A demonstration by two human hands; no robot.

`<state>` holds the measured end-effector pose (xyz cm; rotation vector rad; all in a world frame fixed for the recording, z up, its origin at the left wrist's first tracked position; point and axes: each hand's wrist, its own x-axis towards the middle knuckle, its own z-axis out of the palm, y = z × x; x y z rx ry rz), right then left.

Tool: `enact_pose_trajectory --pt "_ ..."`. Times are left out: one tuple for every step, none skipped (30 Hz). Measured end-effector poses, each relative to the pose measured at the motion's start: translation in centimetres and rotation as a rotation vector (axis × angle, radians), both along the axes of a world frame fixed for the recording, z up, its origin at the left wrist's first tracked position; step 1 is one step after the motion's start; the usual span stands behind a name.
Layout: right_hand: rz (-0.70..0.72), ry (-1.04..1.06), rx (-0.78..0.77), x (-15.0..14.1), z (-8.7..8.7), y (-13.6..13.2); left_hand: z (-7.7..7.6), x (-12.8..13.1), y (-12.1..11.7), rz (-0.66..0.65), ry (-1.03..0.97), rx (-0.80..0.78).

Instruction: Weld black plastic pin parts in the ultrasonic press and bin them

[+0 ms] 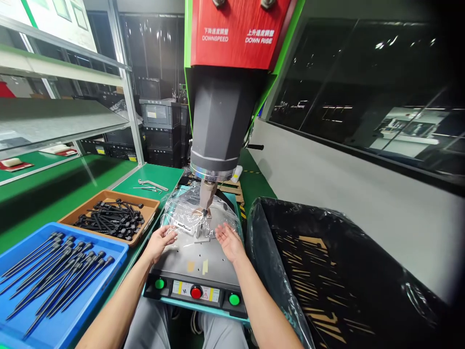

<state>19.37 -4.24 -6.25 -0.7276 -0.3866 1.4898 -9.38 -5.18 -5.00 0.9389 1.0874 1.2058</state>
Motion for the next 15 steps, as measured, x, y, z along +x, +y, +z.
enact_pose_trajectory --pt "0.002 0.000 -0.007 -0.1 0.0 -0.1 0.0 0.1 -0.1 0.001 0.006 -0.006" --pt "0.006 0.000 -0.012 -0.1 0.0 -0.2 0.0 0.1 -0.1 0.004 0.015 -0.014" --pt "0.010 0.000 -0.016 -0.2 0.0 -0.4 0.0 0.1 -0.2 0.008 0.024 -0.023" --pt "0.016 0.001 -0.020 -0.3 0.0 -0.8 0.0 0.0 -0.3 0.011 0.032 -0.033" --pt "0.024 0.001 -0.023 -0.3 -0.1 -1.3 -0.1 -0.2 -0.5 0.020 0.041 -0.044" --pt "0.033 -0.008 -0.025 -0.2 -0.3 -2.1 -0.3 -0.5 -0.8 0.041 0.057 -0.050" --pt "0.037 -0.029 -0.025 0.0 -0.6 -3.0 -0.6 -0.9 -1.2 0.078 0.085 -0.048" --pt "0.028 -0.071 -0.024 0.3 -1.2 -4.2 -1.0 -1.5 -1.8 0.131 0.129 -0.031" --pt "0.004 -0.141 -0.023 0.8 -1.8 -5.5 -1.5 -2.2 -2.6 0.196 0.191 -0.001" --pt "-0.043 -0.244 -0.023 1.4 -2.7 -7.0 -2.2 -3.0 -3.6 0.268 0.265 0.037" --pt "-0.116 -0.380 -0.028 2.1 -3.7 -8.5 -3.0 -3.7 -4.7 0.338 0.345 0.074" --pt "-0.193 -0.554 -0.044 2.8 -4.8 -10.1 -4.0 -4.4 -6.0 0.391 0.421 0.099" --pt "-0.265 -0.759 -0.062 3.6 -6.0 -11.5 -5.0 -4.9 -7.3 0.421 0.490 0.108" --pt "-0.340 -0.966 -0.077 4.3 -7.1 -12.8 -6.0 -5.2 -8.5 0.429 0.553 0.107" --pt "-0.405 -1.146 -0.077 4.8 -8.2 -13.9 -7.0 -5.3 -9.7 0.405 0.614 0.108"
